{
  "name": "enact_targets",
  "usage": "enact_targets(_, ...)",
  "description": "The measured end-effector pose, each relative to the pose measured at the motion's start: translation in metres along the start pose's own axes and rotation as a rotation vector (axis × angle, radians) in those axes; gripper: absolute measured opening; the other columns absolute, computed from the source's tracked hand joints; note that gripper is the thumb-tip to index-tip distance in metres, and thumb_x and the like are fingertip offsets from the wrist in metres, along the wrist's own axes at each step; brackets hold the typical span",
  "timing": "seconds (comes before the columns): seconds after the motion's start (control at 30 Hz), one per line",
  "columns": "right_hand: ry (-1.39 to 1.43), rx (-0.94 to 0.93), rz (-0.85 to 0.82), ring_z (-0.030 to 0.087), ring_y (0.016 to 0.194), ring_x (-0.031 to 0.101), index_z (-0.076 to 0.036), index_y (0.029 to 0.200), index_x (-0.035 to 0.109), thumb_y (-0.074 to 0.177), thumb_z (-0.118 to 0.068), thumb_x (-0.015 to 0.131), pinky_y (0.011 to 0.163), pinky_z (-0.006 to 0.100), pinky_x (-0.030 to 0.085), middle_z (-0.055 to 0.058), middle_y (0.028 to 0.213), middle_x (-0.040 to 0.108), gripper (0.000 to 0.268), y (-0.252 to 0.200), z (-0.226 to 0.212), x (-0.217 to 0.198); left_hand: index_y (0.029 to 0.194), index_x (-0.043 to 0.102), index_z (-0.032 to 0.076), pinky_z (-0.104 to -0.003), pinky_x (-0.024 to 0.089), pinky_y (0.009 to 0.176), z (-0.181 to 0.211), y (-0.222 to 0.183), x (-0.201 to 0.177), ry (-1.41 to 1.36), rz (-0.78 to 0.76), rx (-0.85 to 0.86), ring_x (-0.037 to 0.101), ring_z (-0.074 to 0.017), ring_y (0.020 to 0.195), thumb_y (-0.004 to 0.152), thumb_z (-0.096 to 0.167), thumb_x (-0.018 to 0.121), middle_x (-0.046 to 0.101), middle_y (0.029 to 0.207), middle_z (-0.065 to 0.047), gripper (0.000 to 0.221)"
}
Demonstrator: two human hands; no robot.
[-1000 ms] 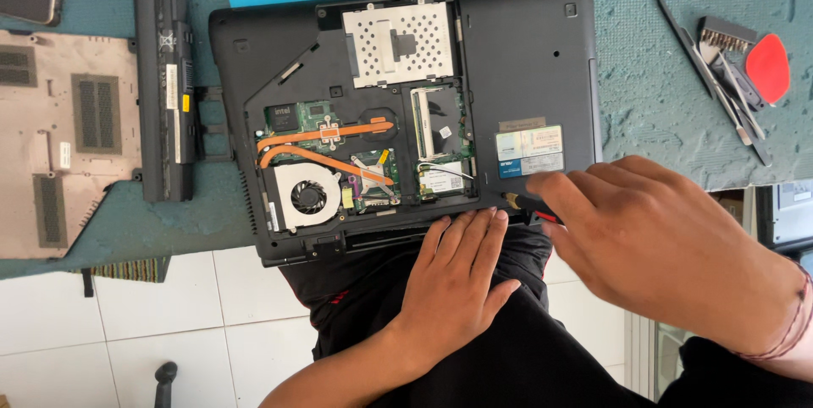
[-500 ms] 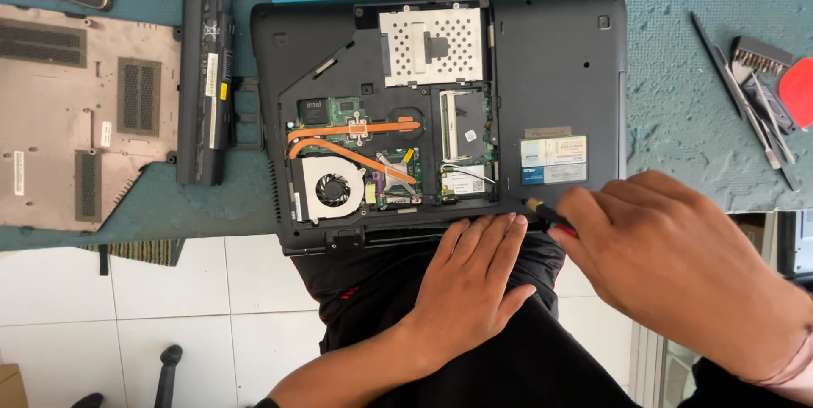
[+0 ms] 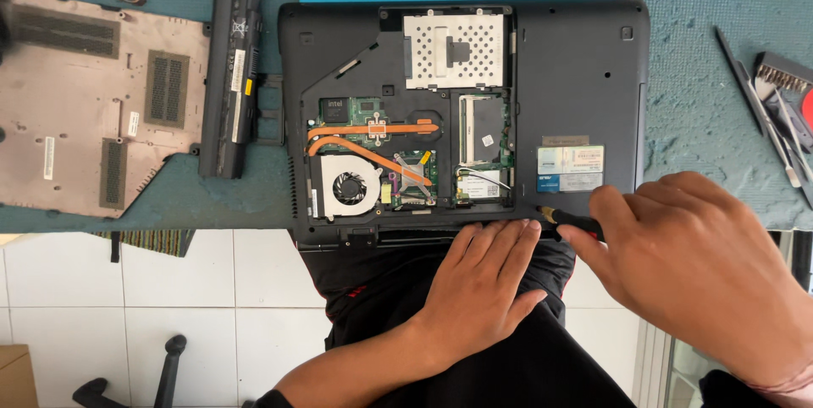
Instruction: The person uses a screwdriver to tighten screws on the bottom case of an open laptop. They systematically work around the perimeter of the device, securing the casing while the internal components remain exposed.
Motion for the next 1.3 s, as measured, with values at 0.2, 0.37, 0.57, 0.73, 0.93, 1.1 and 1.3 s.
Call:
enact_targets(0.2, 0.236, -0.051, -0.057, 0.022, 0.055, 0.056, -0.016, 0.083, 0.048, 0.096, -0.033, 0.049, 0.060, 0.036, 0.048, -0.003, 0.059, 0.053, 0.021, 0.000, -0.002, 0.003, 0.132, 0.046, -0.004, -0.042, 0.038, 0.098, -0.001, -0.001, 0.002, -0.001, 0.003, -0.010, 0.052, -0.0293, 0.115, 0.085, 0.035, 0.065, 0.056, 0.128, -0.016, 0.064)
enact_targets(0.37, 0.028, -0.018, -0.039, 0.021, 0.056, 0.059, -0.016, 0.085, 0.051, 0.094, -0.053, 0.049, 0.065, 0.032, 0.049, -0.003, 0.054, 0.056, 0.038, 0.000, 0.000, 0.002, 0.132, 0.046, -0.004, -0.042, 0.038, 0.099, -0.001, -0.002, 0.002, -0.009, 0.000, -0.010, 0.052, -0.0299, 0.116, 0.085, 0.035, 0.065, 0.056, 0.128, -0.016, 0.065)
enact_targets(0.57, 0.176, -0.048, -0.063, 0.021, 0.064, 0.063, -0.019, 0.092, 0.050, 0.089, -0.040, 0.054, 0.067, 0.036, 0.053, -0.005, 0.068, 0.060, 0.022, -0.004, -0.001, 0.008, 0.130, 0.049, -0.003, -0.043, 0.038, 0.097, -0.004, -0.002, -0.001, -0.071, 0.009, 0.000, 0.052, -0.0323, 0.115, 0.084, 0.034, 0.066, 0.056, 0.128, -0.019, 0.061)
enact_targets(0.73, -0.005, 0.010, -0.149, 0.020, 0.058, 0.059, -0.017, 0.079, 0.050, 0.092, -0.057, 0.049, 0.067, 0.032, 0.050, -0.003, 0.054, 0.055, 0.042, -0.001, 0.002, 0.010, 0.116, 0.059, -0.001, -0.047, 0.046, 0.091, -0.009, -0.007, -0.026, -0.219, 0.174, 0.099, 0.054, -0.0349, 0.110, 0.094, 0.024, 0.059, 0.059, 0.119, -0.016, 0.034)
enact_targets(0.93, 0.252, -0.067, -0.051, 0.023, 0.063, 0.062, -0.019, 0.089, 0.052, 0.093, -0.031, 0.050, 0.067, 0.038, 0.052, -0.005, 0.067, 0.058, 0.012, -0.003, -0.001, 0.009, 0.091, 0.070, 0.007, -0.037, 0.053, 0.080, -0.043, -0.030, -0.079, -0.087, 0.431, 0.103, 0.064, -0.0261, 0.087, 0.087, 0.020, 0.064, 0.068, 0.099, -0.008, 0.015)
enact_targets(1.1, 0.043, -0.019, 0.021, 0.019, 0.049, 0.052, -0.015, 0.073, 0.049, 0.095, -0.050, 0.053, 0.060, 0.032, 0.046, -0.004, 0.047, 0.048, 0.041, -0.003, -0.001, 0.004, 0.101, 0.065, -0.001, -0.042, 0.052, 0.094, -0.095, -0.050, -0.114, 0.157, 0.632, -0.165, 0.057, -0.0324, 0.104, 0.086, 0.018, 0.066, 0.061, 0.108, -0.016, 0.024)
enact_targets(1.3, 0.308, -0.138, -0.023, 0.022, 0.062, 0.060, -0.015, 0.092, 0.051, 0.088, -0.031, 0.057, 0.066, 0.038, 0.052, -0.003, 0.067, 0.058, 0.017, -0.002, -0.002, 0.011, 0.123, 0.053, 0.001, -0.051, 0.039, 0.109, -0.114, -0.050, -0.106, 0.114, 0.451, -0.365, 0.045, -0.0377, 0.126, 0.080, 0.034, 0.073, 0.042, 0.132, -0.021, 0.058)
Point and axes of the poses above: each hand's wrist, its own y-axis towards the middle knuckle, its own x-axis out of the palm, z = x × y, the point moved 6 cm from there along y, towards the middle knuckle
